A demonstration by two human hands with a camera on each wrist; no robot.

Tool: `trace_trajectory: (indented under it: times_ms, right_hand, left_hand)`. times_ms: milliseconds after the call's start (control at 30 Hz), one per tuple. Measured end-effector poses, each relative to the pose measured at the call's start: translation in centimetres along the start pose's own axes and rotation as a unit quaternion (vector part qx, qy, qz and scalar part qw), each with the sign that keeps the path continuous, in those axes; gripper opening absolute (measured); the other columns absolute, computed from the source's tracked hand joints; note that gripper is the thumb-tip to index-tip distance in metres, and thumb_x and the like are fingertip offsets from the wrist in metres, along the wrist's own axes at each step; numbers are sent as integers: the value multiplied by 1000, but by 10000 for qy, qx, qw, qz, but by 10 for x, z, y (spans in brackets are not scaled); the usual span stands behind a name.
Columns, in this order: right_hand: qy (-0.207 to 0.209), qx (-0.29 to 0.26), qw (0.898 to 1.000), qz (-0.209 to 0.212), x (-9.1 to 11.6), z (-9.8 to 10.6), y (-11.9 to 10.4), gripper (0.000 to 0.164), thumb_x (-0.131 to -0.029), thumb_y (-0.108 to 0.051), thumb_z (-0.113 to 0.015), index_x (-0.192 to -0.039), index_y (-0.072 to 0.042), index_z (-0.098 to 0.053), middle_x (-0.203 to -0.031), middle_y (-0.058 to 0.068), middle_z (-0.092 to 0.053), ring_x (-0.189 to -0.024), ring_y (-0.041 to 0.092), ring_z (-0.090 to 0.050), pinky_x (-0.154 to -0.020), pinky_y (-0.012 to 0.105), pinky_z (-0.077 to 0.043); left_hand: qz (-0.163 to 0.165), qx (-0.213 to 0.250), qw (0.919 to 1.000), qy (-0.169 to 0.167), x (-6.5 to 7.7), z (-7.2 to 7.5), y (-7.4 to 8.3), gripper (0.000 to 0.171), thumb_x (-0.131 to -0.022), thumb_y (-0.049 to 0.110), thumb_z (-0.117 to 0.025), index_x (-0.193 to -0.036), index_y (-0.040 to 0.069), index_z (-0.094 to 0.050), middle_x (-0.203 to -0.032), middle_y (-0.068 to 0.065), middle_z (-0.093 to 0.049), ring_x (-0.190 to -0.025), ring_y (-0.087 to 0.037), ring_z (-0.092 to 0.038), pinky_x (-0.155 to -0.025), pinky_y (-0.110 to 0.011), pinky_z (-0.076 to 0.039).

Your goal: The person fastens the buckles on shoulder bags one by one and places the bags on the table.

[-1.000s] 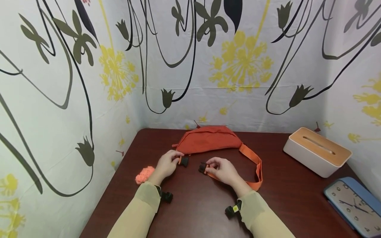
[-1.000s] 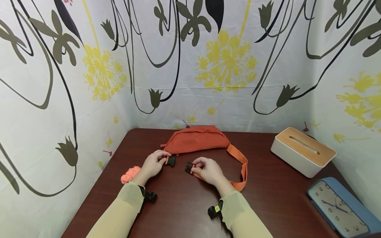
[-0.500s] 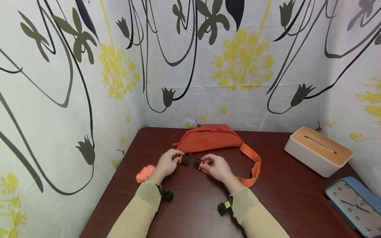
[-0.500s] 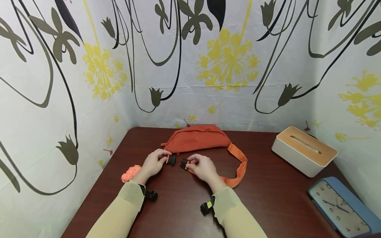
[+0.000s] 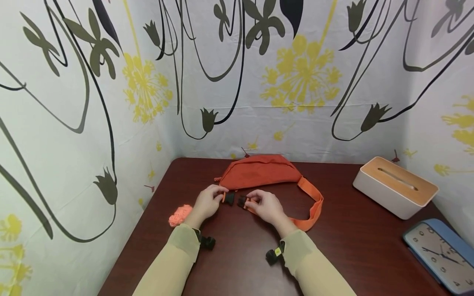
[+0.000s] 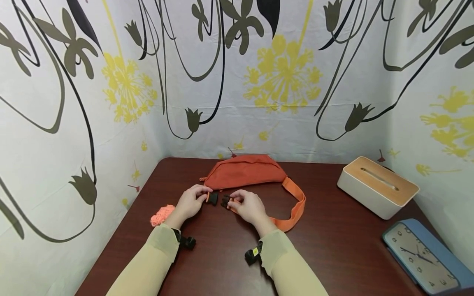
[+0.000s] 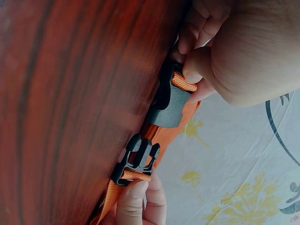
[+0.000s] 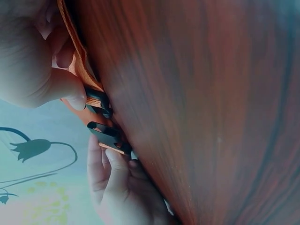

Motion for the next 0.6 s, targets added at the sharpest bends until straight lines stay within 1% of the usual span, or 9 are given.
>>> trace_trajectory:
  times_ms: [200,400,500,600]
  right_hand:
    - [7,67,10000,-58,-4,-5,-3,18,-98,-36,-86,-114,-29,-81,-96,-8,-76,-83,10,-65,-80,36,-54]
    - [-9,92,9999,-69,-7,-10,-4,18,-98,-37,-85,-115,-30,-81,-98,-8,-76,-86,10,-67,-83,38,-56]
    - [-11,83,10000,-22,-8,-12,-5,19,-98,-36,-85,-115,-29,-81,-99,-7,-77,-87,10,-68,-83,39,-57]
    - [-10,113,9999,-9,-9,-14,-5,19,-99,-37,-84,-116,-29,-81,-100,-8,-77,-87,9,-68,-82,39,-57]
  left_hand:
    - [31,-4,10000,15,-1,-1,-1,28,-111,12,-65,-125,32,-79,-139,2,-70,-123,-26,-69,-104,-51,-58]
    - [-23,-15,10000,24,-1,0,0,27,-111,11,-65,-125,29,-80,-139,0,-71,-121,-26,-69,-104,-52,-58]
    - [-54,-57,10000,41,-1,0,0,26,-110,11,-66,-124,28,-80,-137,0,-71,-119,-26,-70,-102,-51,-59]
    - [-43,-54,10000,56,-1,0,0,26,-111,11,-65,-124,28,-80,-138,-1,-71,-120,-26,-70,-103,-52,-59]
Point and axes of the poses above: each hand's wrist, its own x-axis away from the middle knuckle, its own z-axis out of the back of the hand, y = z × x, the point moved 7 cm from there along -x, towards the middle knuckle
